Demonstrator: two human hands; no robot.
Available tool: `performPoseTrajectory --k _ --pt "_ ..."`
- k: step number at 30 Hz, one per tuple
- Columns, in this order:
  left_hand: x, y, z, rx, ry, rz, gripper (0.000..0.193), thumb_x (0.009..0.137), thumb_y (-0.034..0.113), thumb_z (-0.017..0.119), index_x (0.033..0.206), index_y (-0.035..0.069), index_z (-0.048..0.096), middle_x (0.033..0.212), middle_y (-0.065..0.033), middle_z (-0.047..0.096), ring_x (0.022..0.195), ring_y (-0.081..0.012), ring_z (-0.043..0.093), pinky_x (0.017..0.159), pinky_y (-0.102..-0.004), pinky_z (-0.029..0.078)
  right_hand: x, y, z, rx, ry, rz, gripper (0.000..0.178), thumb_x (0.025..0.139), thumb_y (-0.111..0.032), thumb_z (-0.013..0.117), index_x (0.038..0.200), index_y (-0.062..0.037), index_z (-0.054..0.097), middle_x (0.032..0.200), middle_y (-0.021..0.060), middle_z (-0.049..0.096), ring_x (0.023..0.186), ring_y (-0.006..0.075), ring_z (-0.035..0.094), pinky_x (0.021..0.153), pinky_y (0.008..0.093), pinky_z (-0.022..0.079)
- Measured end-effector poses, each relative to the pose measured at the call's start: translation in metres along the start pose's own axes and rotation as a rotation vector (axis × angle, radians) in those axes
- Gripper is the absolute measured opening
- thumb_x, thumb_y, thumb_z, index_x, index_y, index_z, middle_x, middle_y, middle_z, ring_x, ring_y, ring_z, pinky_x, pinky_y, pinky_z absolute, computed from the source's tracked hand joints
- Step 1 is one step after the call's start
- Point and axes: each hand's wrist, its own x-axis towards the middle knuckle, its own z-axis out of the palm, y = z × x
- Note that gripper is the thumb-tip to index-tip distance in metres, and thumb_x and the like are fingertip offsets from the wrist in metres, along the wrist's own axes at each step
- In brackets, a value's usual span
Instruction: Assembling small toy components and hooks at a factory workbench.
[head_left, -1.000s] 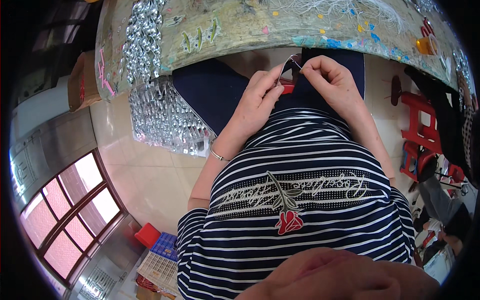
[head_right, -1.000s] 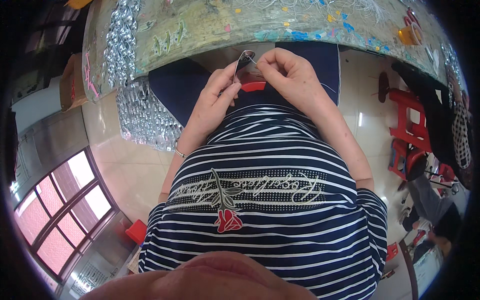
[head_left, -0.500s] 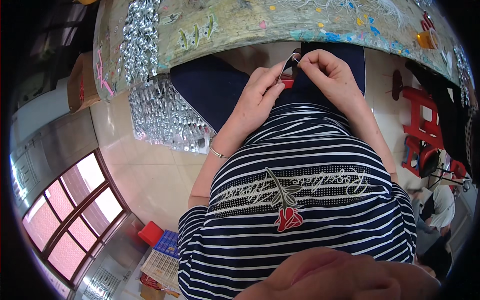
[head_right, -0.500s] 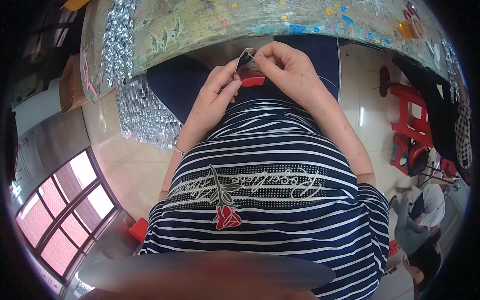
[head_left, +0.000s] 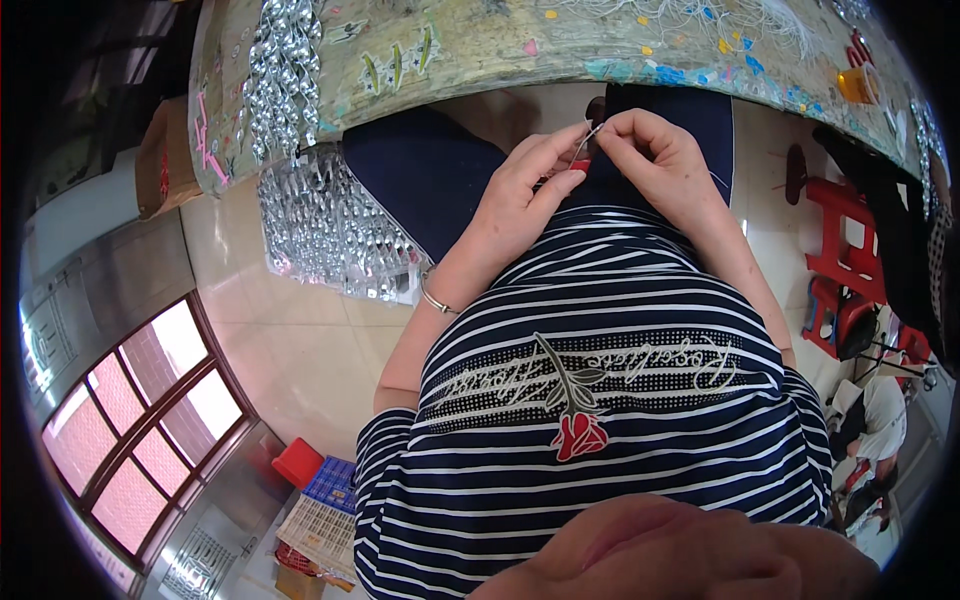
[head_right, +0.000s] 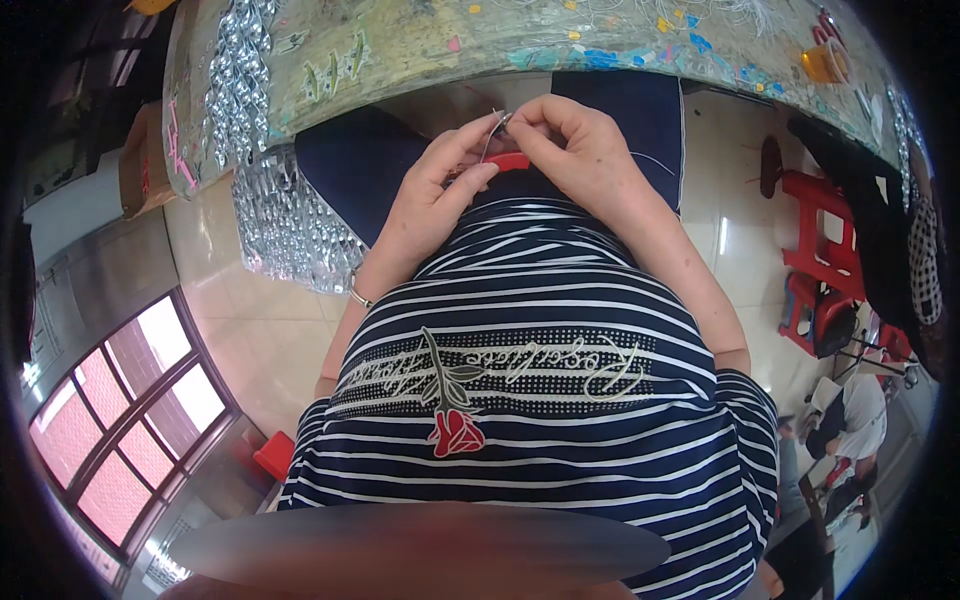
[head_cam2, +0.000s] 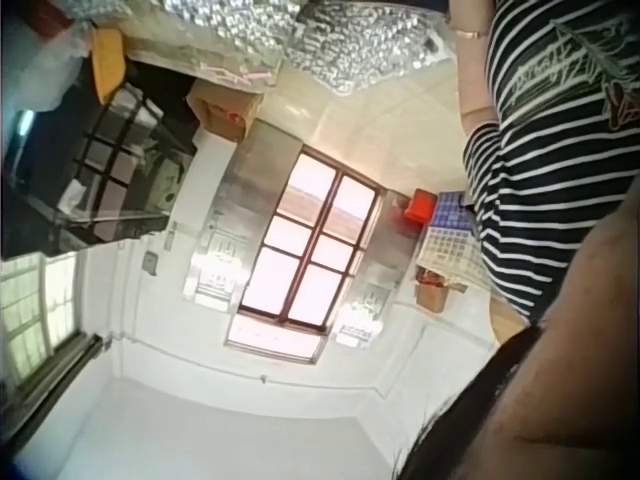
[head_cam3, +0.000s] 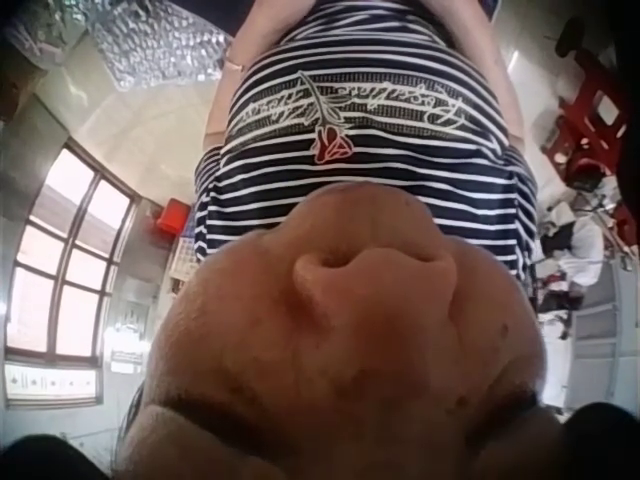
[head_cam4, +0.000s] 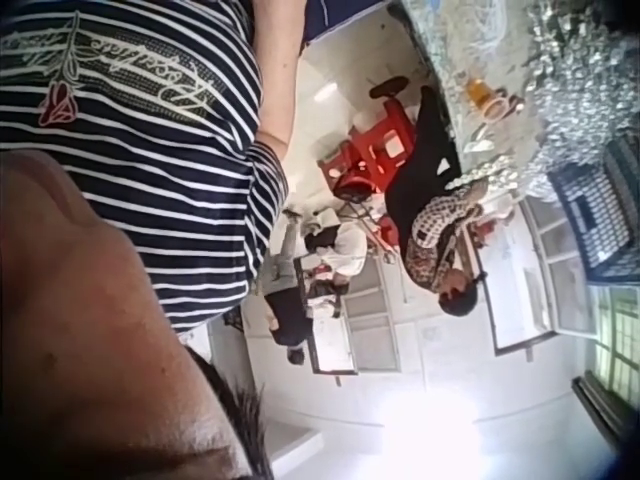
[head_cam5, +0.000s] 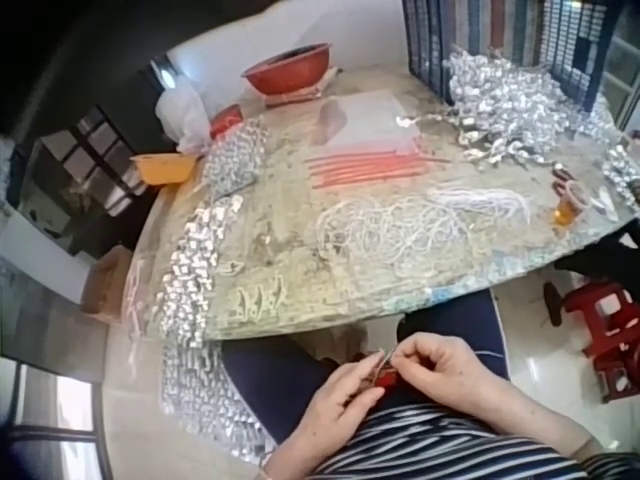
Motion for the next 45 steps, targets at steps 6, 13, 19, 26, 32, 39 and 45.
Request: performPoseTrajectory --k 6,13,19,26,32,39,45 --pt "-0.001 -0.003 0.0 0.055 -0.004 0.053 0.042 0.087 0.007 0.058 0.129 0.009 0.052 0.099 -0.0087 0.054 0.086 -0.0167 0.054 0.079 -0.0264 0.045 -0.001 0.0 0.001 0.017 -0.007 -0.006 0.011 0.091 -0.012 0.059 0.096 -0.0032 0.062 0.077 -0.0072 0.056 0.068 -0.0007 0.046 0.06 0.0154 0.038" --pt "-0.001 0.002 -0.001 0.093 -0.02 0.05 0.043 0.088 0.006 0.056 0.13 0.01 0.052 0.099 -0.0086 0.054 0.088 -0.0169 0.054 0.078 -0.0259 0.045 -0.002 0.001 0.001 0.025 -0.017 -0.015 0.013 0.091 -0.014 0.058 0.098 -0.0034 0.062 0.076 -0.0048 0.058 0.067 0.0017 0.051 0.059 0.0163 0.041" --pt "-0.002 0.002 -0.002 0.072 -0.011 0.05 0.044 0.09 0.004 0.053 0.133 0.009 0.048 0.103 -0.0052 0.053 0.079 -0.0101 0.05 0.07 -0.0208 0.044 -0.007 -0.005 -0.002 0.105 -0.071 0.039 0.019 0.093 -0.014 0.055 0.109 -0.0049 0.058 0.082 -0.001 0.062 0.074 0.003 0.056 0.059 0.0174 0.042" --pt "-0.003 -0.002 0.0 0.179 -0.002 0.07 0.039 0.09 0.009 0.054 0.129 0.011 0.053 0.099 -0.0092 0.054 0.088 -0.0196 0.055 0.078 -0.0276 0.044 -0.006 -0.009 -0.011 0.043 -0.059 0.02 0.025 0.093 -0.015 0.056 0.116 -0.0056 0.056 0.096 0.0014 0.063 0.081 0.0032 0.055 0.062 0.0167 0.042" --pt "-0.003 -0.001 -0.001 0.298 -0.047 0.146 0.037 0.089 0.011 0.054 0.127 0.011 0.054 0.099 -0.0099 0.054 0.088 -0.0233 0.055 0.079 -0.0295 0.045 -0.002 0.002 -0.01 -0.094 -0.044 -0.119 0.013 0.088 -0.01 0.061 0.099 -0.0043 0.063 0.096 -0.0008 0.055 0.08 0.0035 0.051 0.068 0.0171 0.039" --pt "-0.006 -0.001 -0.001 0.336 -0.078 0.138 0.038 0.088 0.01 0.055 0.126 0.013 0.055 0.099 -0.01 0.055 0.088 -0.0238 0.055 0.079 -0.0301 0.045 -0.004 0.002 -0.011 -0.124 -0.064 -0.103 0.004 0.087 -0.007 0.061 0.088 -0.0032 0.062 0.092 -0.002 0.051 0.076 0.0037 0.046 0.067 0.0175 0.037" --pt "-0.005 0.001 -0.001 0.317 -0.114 0.123 0.039 0.088 0.008 0.054 0.126 0.013 0.055 0.1 -0.01 0.056 0.09 -0.024 0.056 0.081 -0.0296 0.045 -0.001 0.016 -0.014 0.063 0.054 -0.108 0.008 0.09 -0.012 0.058 0.092 -0.0048 0.06 0.083 -0.0051 0.049 0.07 0.0028 0.042 0.062 0.017 0.035"
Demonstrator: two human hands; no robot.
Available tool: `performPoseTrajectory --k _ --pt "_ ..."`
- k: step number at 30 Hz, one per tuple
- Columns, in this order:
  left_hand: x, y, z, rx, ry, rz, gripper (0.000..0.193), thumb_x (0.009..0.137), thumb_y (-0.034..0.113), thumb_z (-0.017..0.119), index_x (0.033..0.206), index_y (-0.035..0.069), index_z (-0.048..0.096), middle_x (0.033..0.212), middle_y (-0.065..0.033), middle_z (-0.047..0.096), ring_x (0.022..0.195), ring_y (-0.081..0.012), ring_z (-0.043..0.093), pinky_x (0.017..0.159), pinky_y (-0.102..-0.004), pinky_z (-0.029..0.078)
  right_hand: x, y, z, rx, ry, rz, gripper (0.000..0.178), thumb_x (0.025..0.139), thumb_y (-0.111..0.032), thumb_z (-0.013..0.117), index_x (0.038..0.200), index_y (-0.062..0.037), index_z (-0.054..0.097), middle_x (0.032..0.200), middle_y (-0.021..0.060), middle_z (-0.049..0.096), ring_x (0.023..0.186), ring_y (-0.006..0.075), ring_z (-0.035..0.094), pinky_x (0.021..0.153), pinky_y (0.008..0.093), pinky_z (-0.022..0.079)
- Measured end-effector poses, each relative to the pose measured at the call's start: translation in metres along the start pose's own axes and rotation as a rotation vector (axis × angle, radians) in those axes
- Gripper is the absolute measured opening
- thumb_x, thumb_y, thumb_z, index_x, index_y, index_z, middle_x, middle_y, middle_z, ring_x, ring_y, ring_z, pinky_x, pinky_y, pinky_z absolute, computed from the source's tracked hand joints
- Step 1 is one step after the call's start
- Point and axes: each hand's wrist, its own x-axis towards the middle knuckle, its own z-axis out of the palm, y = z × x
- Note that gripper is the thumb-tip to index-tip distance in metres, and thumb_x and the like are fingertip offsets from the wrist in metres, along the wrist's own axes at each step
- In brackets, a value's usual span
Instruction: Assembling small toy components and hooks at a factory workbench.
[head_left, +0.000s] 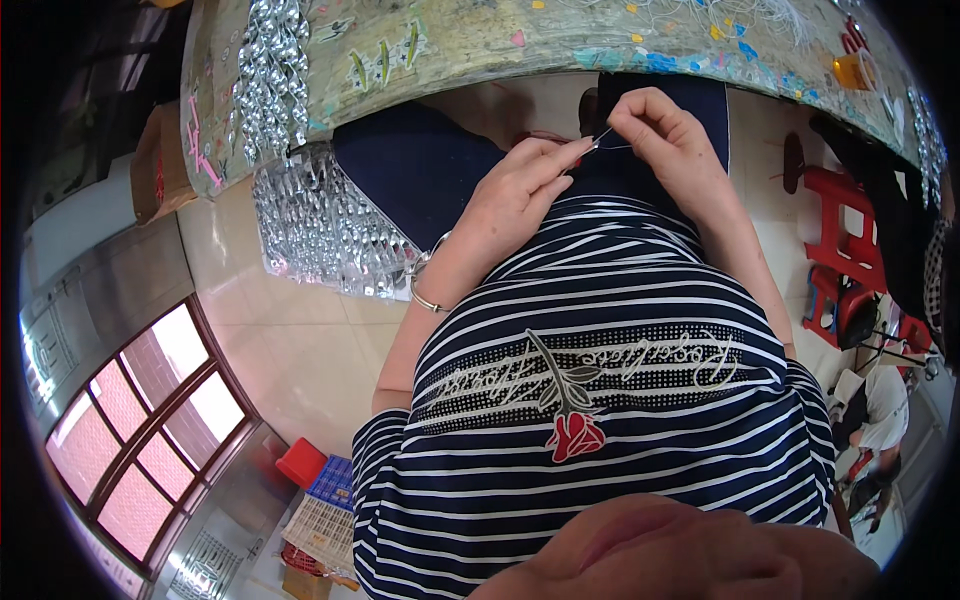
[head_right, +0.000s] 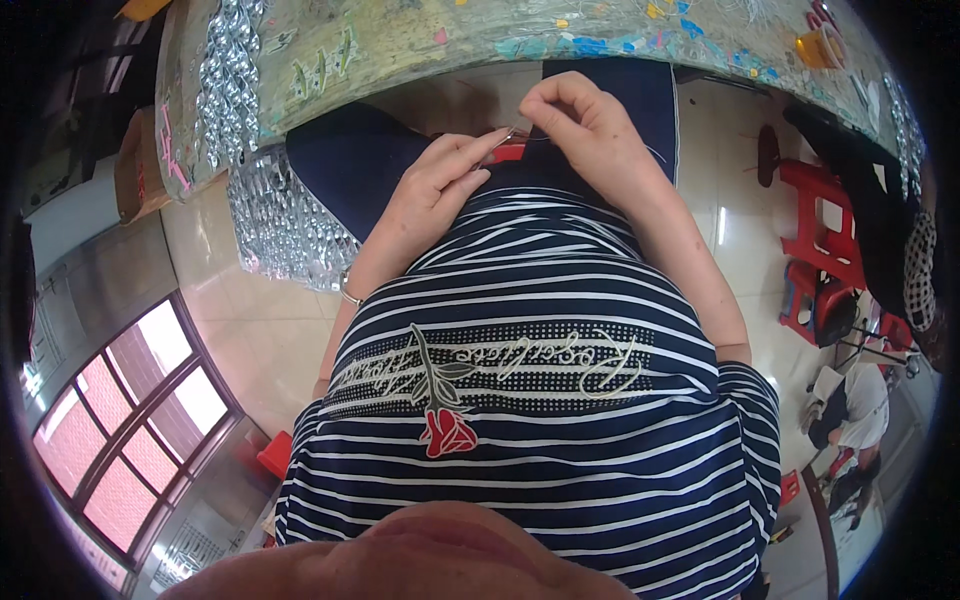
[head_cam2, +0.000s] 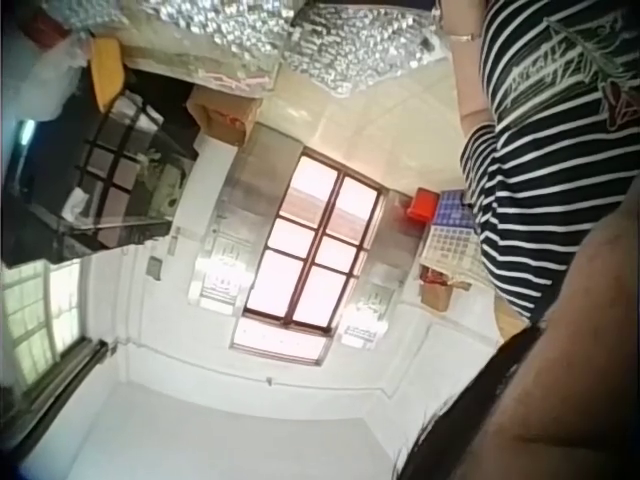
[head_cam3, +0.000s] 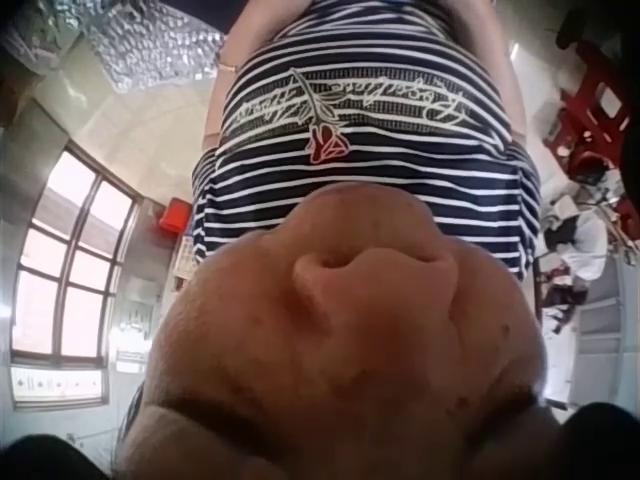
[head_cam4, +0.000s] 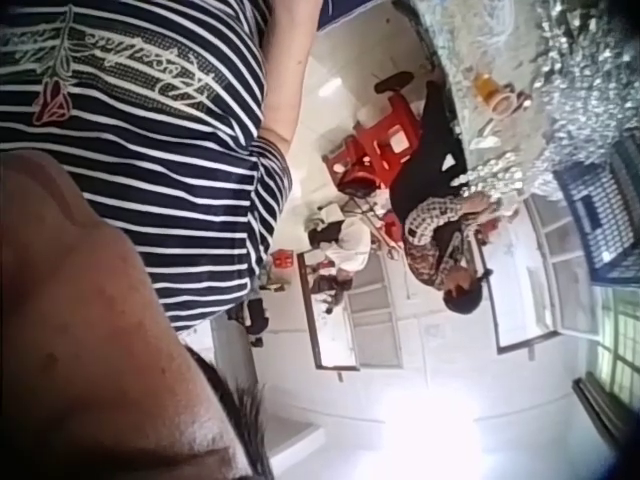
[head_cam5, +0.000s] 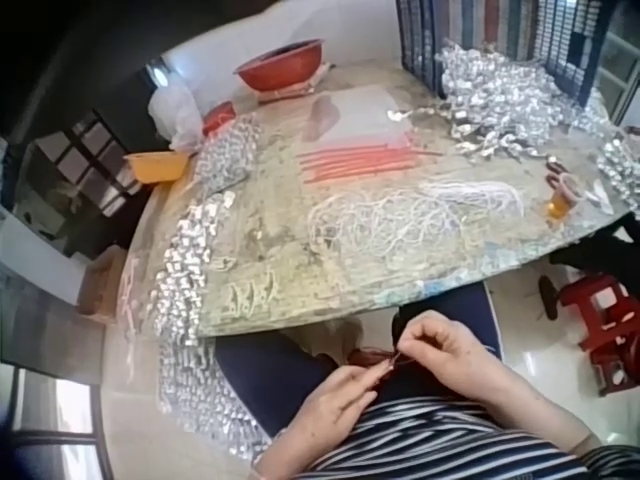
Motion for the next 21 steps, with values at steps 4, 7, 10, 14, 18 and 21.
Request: performPoseTrajectory --k 4,7,10,14,18,21 --pt "0.001 -0.001 -0.001 -0.038 -0.008 -0.025 0.039 0.088 0.007 0.054 0.126 0.013 0.055 0.1 -0.0098 0.056 0.09 -0.024 0.056 0.082 -0.0295 0.045 -0.001 -0.001 -0.015 0.051 0.047 0.154 0.013 0.095 -0.017 0.052 0.097 -0.0061 0.058 0.07 -0.0062 0.046 0.063 0.0022 0.041 0.057 0.0163 0.033" --pt "0.002 -0.002 0.0 -0.051 -0.019 -0.05 0.038 0.088 0.007 0.054 0.126 0.012 0.055 0.1 -0.0097 0.055 0.09 -0.0239 0.056 0.082 -0.0297 0.045 -0.007 0.008 -0.025 -0.122 0.052 0.166 0.016 0.096 -0.018 0.05 0.098 -0.0045 0.058 0.072 -0.0042 0.048 0.063 0.003 0.043 0.057 0.017 0.036" --pt "0.003 -0.002 0.001 -0.046 -0.037 -0.073 0.038 0.088 0.006 0.054 0.126 0.011 0.055 0.1 -0.0091 0.056 0.092 -0.0211 0.056 0.083 -0.0281 0.044 -0.015 0.021 -0.026 -0.206 0.035 0.154 0.018 0.097 -0.018 0.047 0.1 -0.0031 0.057 0.078 -0.0006 0.055 0.062 0.0048 0.047 0.058 0.0187 0.04" --pt "0.005 0.0 0.002 -0.02 -0.032 -0.067 0.039 0.088 0.005 0.054 0.127 0.01 0.054 0.101 -0.0085 0.056 0.094 -0.0185 0.057 0.086 -0.027 0.043 -0.023 0.02 -0.015 -0.186 -0.099 0.237 0.013 0.098 -0.015 0.043 0.094 -0.0034 0.048 0.092 0.0057 0.063 0.06 0.0082 0.048 0.058 0.0217 0.043" --pt "0.006 -0.002 0.004 0.004 0.032 -0.024 0.039 0.088 0.004 0.054 0.127 0.01 0.054 0.1 -0.0078 0.056 0.091 -0.0172 0.056 0.081 -0.0262 0.044 -0.02 0.027 -0.012 -0.185 -0.13 0.181 0.013 0.098 -0.015 0.043 0.091 -0.0037 0.045 0.085 0.0054 0.06 0.061 0.009 0.046 0.058 0.022 0.041" --pt "0.004 0.0 0.002 -0.031 0.066 -0.076 0.04 0.089 0.004 0.053 0.128 0.01 0.054 0.1 -0.0068 0.056 0.088 -0.0146 0.054 0.075 -0.0242 0.045 -0.024 0.023 -0.012 -0.227 -0.145 0.175 0.013 0.097 -0.015 0.044 0.092 -0.0034 0.046 0.077 0.0038 0.053 0.063 0.0089 0.044 0.06 0.0216 0.039"
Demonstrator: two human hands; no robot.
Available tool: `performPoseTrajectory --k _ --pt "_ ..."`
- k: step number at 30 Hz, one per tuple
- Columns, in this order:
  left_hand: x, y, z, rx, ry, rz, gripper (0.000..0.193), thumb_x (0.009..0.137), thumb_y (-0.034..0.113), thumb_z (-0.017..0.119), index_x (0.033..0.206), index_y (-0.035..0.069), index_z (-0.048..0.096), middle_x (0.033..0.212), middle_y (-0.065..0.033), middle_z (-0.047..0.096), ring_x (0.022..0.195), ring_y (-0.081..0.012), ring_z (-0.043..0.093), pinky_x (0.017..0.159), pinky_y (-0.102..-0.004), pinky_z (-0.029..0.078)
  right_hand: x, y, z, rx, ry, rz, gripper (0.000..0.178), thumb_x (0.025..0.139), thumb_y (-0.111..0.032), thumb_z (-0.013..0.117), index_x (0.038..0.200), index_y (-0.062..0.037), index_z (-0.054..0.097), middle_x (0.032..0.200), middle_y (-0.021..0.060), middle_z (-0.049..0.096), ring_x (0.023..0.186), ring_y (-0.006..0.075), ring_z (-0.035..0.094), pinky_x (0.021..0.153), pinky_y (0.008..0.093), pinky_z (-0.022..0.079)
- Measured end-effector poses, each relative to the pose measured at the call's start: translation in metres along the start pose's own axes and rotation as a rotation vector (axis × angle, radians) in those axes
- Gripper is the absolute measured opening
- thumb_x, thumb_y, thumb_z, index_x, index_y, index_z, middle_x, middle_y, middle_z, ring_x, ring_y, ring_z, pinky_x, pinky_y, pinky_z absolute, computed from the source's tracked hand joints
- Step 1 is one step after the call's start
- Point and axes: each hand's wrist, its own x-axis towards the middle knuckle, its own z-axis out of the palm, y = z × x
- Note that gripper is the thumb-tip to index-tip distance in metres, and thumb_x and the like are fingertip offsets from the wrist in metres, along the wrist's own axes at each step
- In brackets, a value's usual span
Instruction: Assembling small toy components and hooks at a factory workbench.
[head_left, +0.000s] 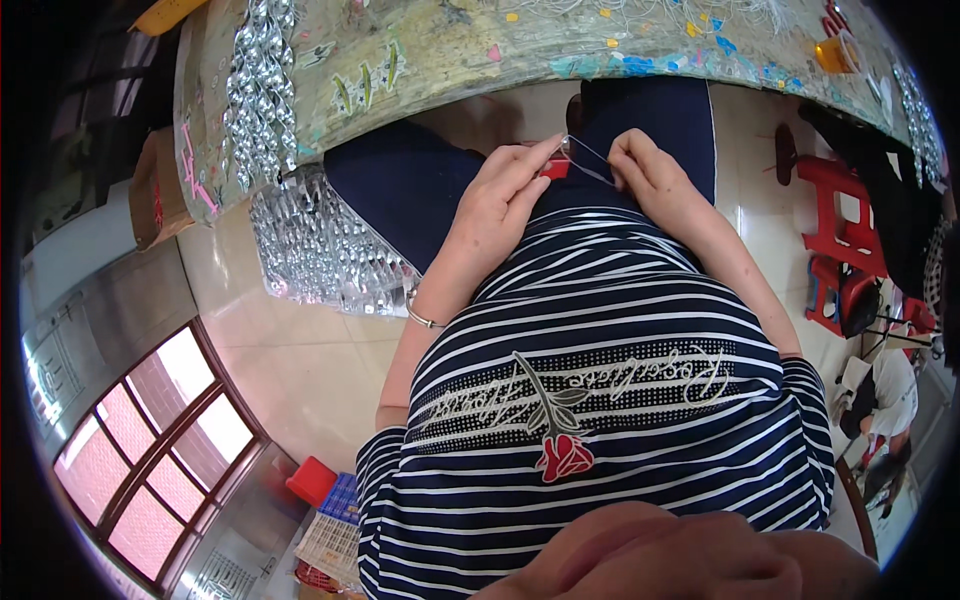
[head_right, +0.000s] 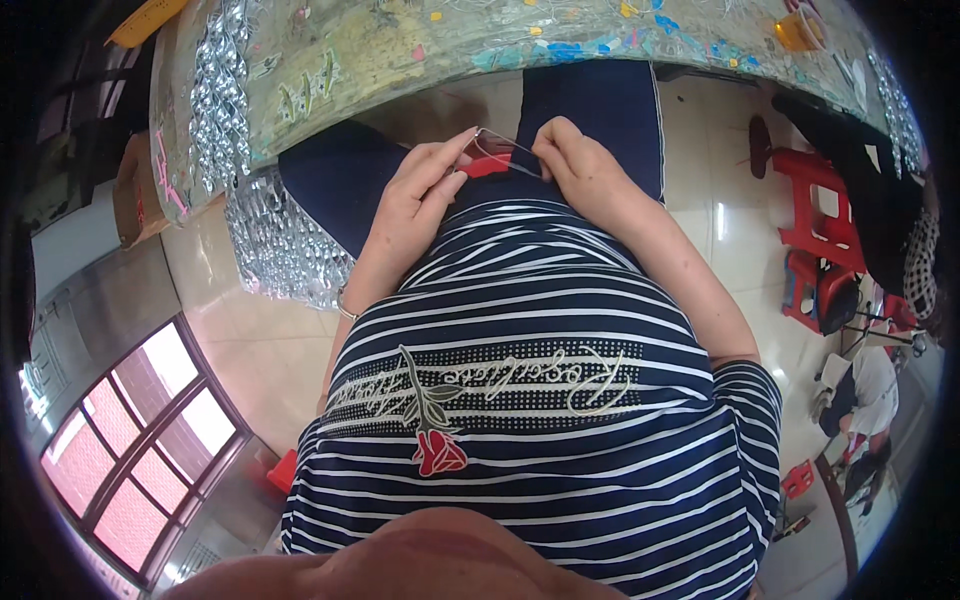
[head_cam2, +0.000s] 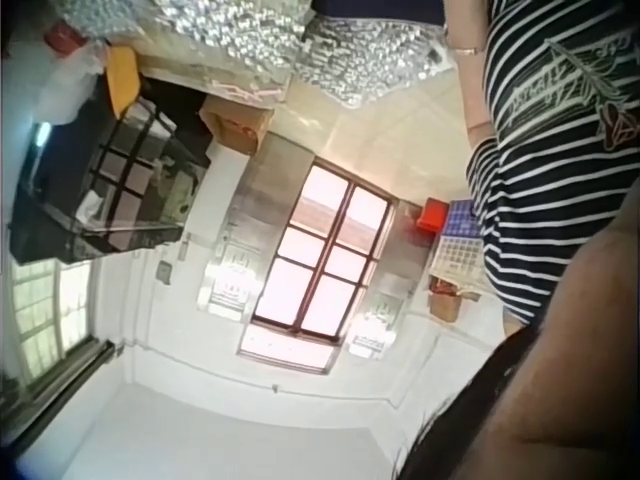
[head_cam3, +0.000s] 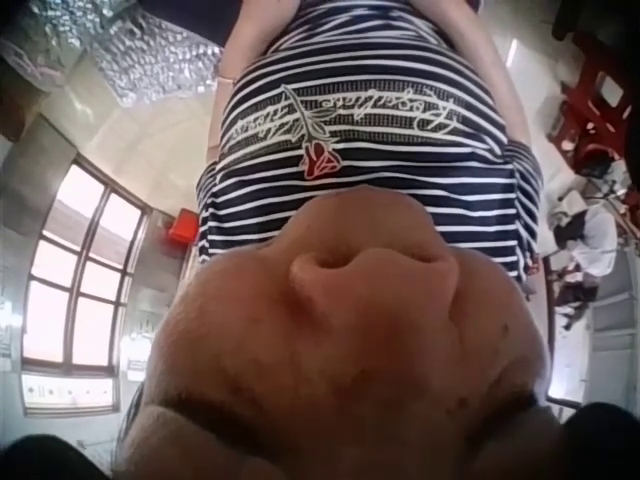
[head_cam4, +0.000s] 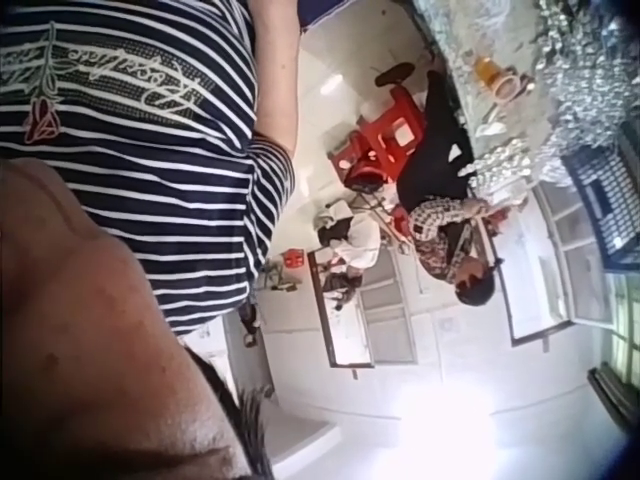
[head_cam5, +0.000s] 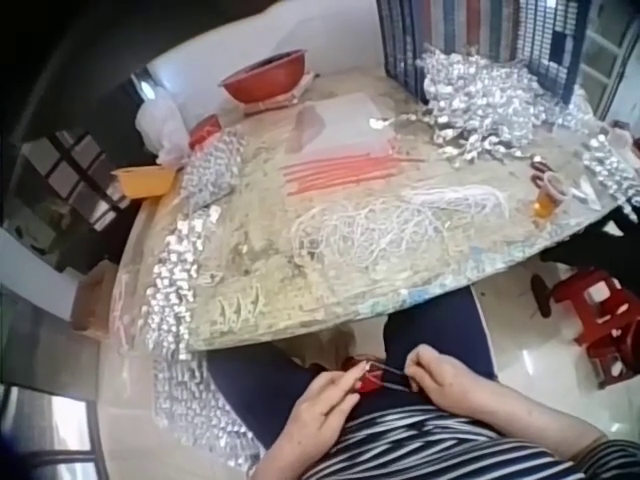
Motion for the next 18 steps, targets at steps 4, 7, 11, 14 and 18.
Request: performPoseTrajectory --k 4,7,11,14,18 --pt "-0.005 -0.006 -0.003 -0.059 0.022 -0.01 0.04 0.089 0.003 0.053 0.129 0.01 0.053 0.1 -0.0054 0.055 0.085 -0.0121 0.053 0.07 -0.022 0.045 -0.003 -0.005 -0.001 0.023 0.036 0.014 0.013 0.097 -0.016 0.045 0.094 -0.0038 0.046 0.072 0.001 0.044 0.066 0.0077 0.041 0.062 0.0209 0.037" --pt "-0.009 -0.008 -0.006 -0.067 0.025 -0.044 0.041 0.089 0.003 0.052 0.129 0.01 0.053 0.101 -0.0049 0.054 0.086 -0.0118 0.053 0.07 -0.0218 0.045 -0.004 -0.012 -0.005 0.104 0.045 0.089 0.013 0.097 -0.017 0.045 0.094 -0.0047 0.047 0.073 -0.0005 0.044 0.065 0.0071 0.039 0.061 0.02 0.036" --pt "-0.017 -0.015 -0.007 -0.06 0.024 -0.065 0.041 0.089 0.002 0.053 0.129 0.011 0.053 0.102 -0.0049 0.054 0.087 -0.0116 0.053 0.071 -0.0218 0.045 -0.001 -0.015 -0.008 0.134 0.033 0.082 0.013 0.098 -0.017 0.044 0.093 -0.0054 0.049 0.075 -0.0012 0.047 0.064 0.0064 0.039 0.06 0.0189 0.036" --pt "-0.014 -0.018 -0.009 -0.064 0.039 -0.038 0.042 0.088 0.002 0.053 0.129 0.011 0.053 0.102 -0.005 0.055 0.087 -0.0117 0.053 0.071 -0.0219 0.045 0.003 -0.018 -0.003 0.134 0.013 0.085 0.014 0.098 -0.017 0.043 0.094 -0.0047 0.049 0.078 -0.0006 0.05 0.064 0.0062 0.041 0.06 0.0187 0.037" --pt "-0.013 -0.015 -0.009 -0.049 0.062 -0.024 0.042 0.088 0.001 0.053 0.129 0.01 0.053 0.102 -0.0054 0.055 0.087 -0.0122 0.053 0.071 -0.0222 0.046 0.012 -0.019 0.009 0.102 -0.049 0.039 0.015 0.098 -0.016 0.042 0.098 -0.0039 0.05 0.079 0.0004 0.053 0.062 0.006 0.043 0.058 0.0194 0.039"
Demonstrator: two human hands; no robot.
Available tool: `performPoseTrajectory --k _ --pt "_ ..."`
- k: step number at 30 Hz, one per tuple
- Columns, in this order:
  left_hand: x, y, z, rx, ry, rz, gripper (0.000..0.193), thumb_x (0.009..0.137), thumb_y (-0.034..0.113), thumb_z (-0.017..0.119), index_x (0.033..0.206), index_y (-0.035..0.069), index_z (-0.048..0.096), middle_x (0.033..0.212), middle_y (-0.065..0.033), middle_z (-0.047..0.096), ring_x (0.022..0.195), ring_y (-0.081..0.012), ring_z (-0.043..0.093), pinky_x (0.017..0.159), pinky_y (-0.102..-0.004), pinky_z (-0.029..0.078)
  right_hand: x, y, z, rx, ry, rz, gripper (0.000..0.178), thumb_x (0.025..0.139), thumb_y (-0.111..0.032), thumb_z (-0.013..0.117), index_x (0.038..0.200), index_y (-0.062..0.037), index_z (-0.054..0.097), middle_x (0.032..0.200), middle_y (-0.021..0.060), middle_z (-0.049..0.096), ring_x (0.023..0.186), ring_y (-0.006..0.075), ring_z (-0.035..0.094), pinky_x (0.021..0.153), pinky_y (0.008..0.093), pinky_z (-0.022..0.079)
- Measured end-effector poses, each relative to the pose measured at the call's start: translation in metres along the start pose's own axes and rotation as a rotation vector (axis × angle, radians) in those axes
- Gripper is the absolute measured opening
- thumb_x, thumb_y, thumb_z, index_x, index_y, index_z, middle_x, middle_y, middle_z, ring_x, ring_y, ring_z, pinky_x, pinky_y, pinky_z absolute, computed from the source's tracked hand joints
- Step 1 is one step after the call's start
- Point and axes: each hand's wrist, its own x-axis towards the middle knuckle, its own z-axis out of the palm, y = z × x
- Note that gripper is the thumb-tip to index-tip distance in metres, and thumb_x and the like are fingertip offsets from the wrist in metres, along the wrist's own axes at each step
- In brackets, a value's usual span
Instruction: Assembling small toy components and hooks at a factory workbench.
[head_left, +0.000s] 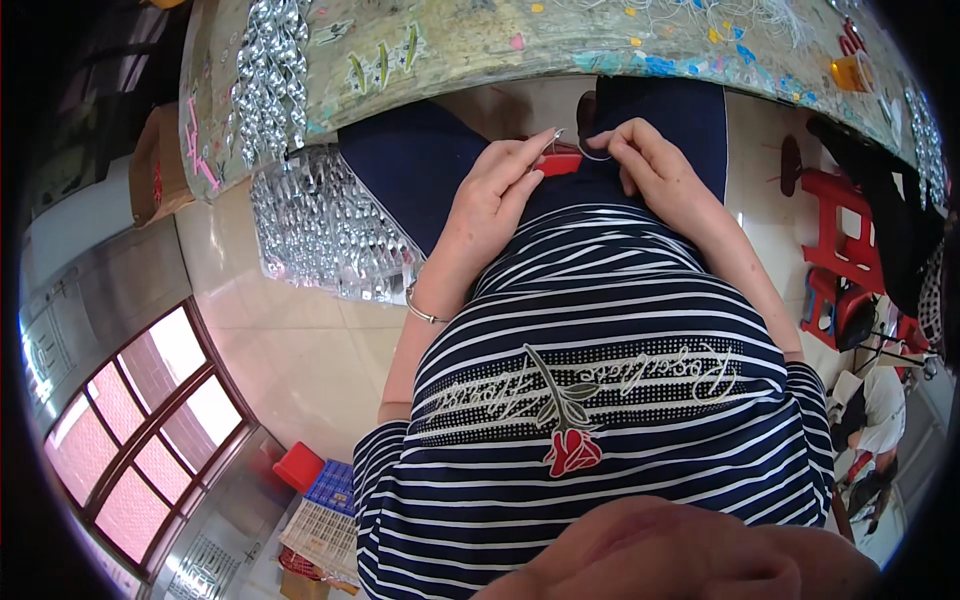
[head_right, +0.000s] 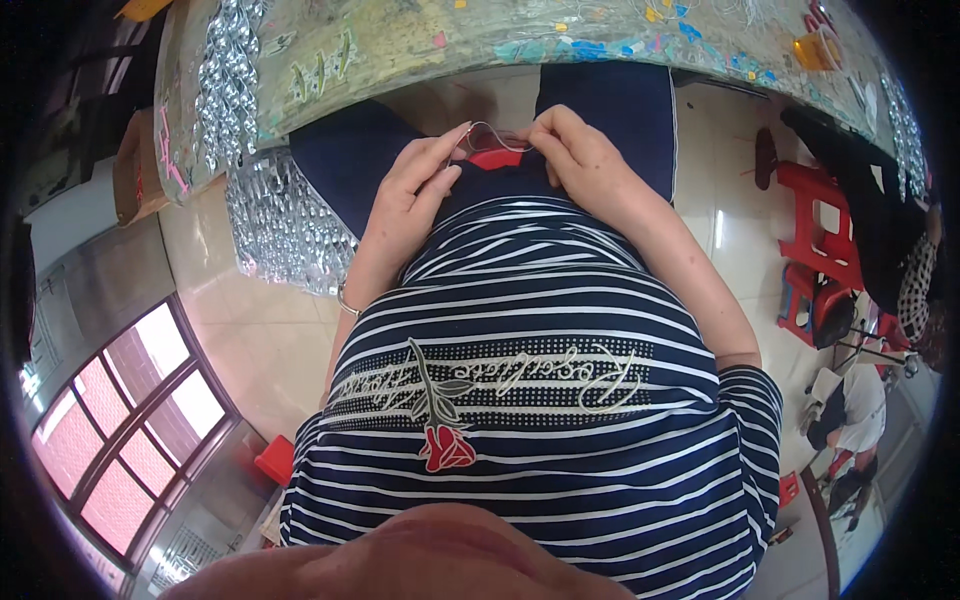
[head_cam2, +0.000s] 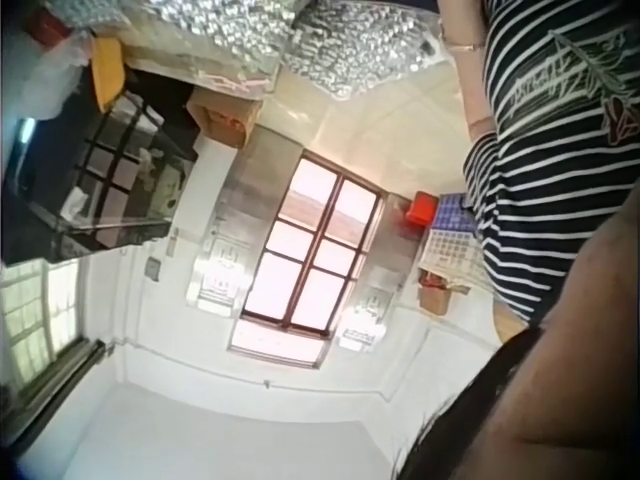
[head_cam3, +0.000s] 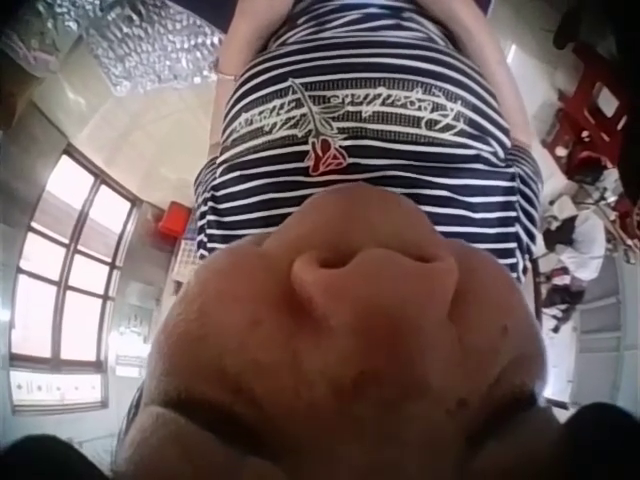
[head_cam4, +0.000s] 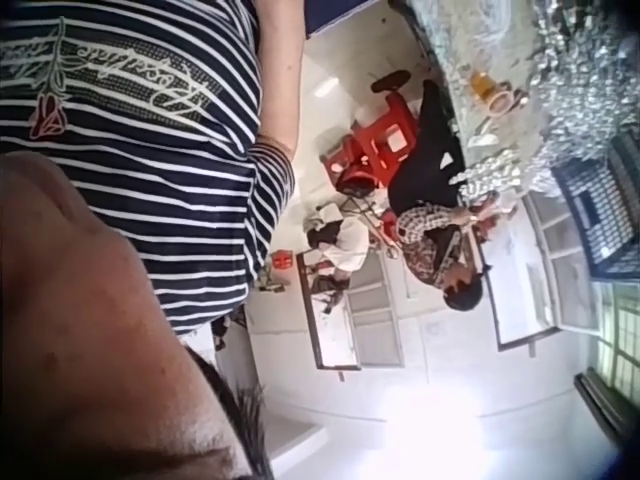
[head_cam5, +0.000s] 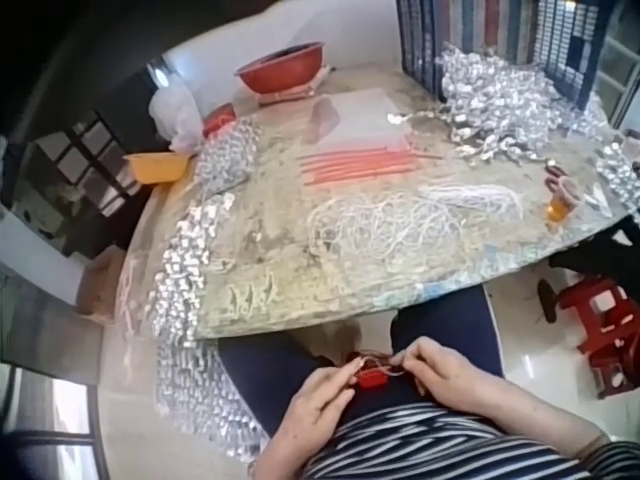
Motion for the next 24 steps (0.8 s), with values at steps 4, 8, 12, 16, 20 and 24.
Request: performPoseTrajectory --k 4,8,12,16,20,24 --pt "0.005 0.003 0.002 0.037 0.012 0.036 0.041 0.088 0.001 0.053 0.129 0.01 0.053 0.102 -0.0059 0.055 0.087 -0.0126 0.054 0.07 -0.0224 0.046 0.013 -0.011 0.012 0.094 -0.068 -0.012 0.017 0.099 -0.019 0.041 0.101 -0.0051 0.051 0.082 0.0022 0.058 0.06 0.0054 0.046 0.054 0.019 0.037" --pt "0.008 0.006 -0.002 0.007 0.041 0.07 0.041 0.088 0.001 0.052 0.129 0.01 0.053 0.103 -0.0058 0.055 0.086 -0.0122 0.054 0.069 -0.0222 0.046 0.019 -0.018 0.018 0.24 -0.175 0.055 0.019 0.1 -0.023 0.038 0.097 -0.0071 0.049 0.089 0.0049 0.064 0.059 0.0046 0.047 0.051 0.0168 0.033" --pt "0.006 0.001 -0.006 -0.026 0.067 0.061 0.041 0.089 0.002 0.052 0.129 0.01 0.053 0.103 -0.0049 0.055 0.085 -0.01 0.053 0.069 -0.0211 0.046 0.02 -0.019 0.015 0.348 -0.24 0.074 0.02 0.099 -0.022 0.039 0.099 -0.0036 0.047 0.092 0.0079 0.065 0.061 0.0072 0.051 0.055 0.0186 0.039" --pt "0.007 0.002 -0.005 -0.072 0.067 0.034 0.041 0.09 0.002 0.052 0.13 0.01 0.053 0.103 -0.004 0.055 0.083 -0.0089 0.052 0.068 -0.0203 0.045 0.022 -0.017 0.019 0.402 -0.214 0.087 0.017 0.1 -0.022 0.039 0.098 -0.0076 0.046 0.091 0.0052 0.064 0.06 0.004 0.048 0.05 0.0158 0.033" --pt "0.007 0.008 -0.007 -0.138 0.086 0.004 0.04 0.089 0.002 0.053 0.129 0.01 0.053 0.102 -0.0052 0.055 0.084 -0.0113 0.053 0.071 -0.0221 0.045 0.022 -0.02 0.02 0.406 -0.242 0.097 0.017 0.1 -0.023 0.038 0.096 -0.0084 0.046 0.086 0.0035 0.062 0.059 0.0041 0.047 0.05 0.0155 0.032" --pt "0.003 0.005 -0.013 -0.102 0.097 0.001 0.041 0.09 0.003 0.052 0.13 0.01 0.052 0.105 -0.0026 0.055 0.081 -0.0075 0.05 0.068 -0.0197 0.044 0.016 -0.024 0.013 0.38 -0.211 0.132 0.018 0.1 -0.025 0.039 0.095 -0.009 0.045 0.078 -0.0002 0.056 0.057 0.0041 0.045 0.049 0.0157 0.03"
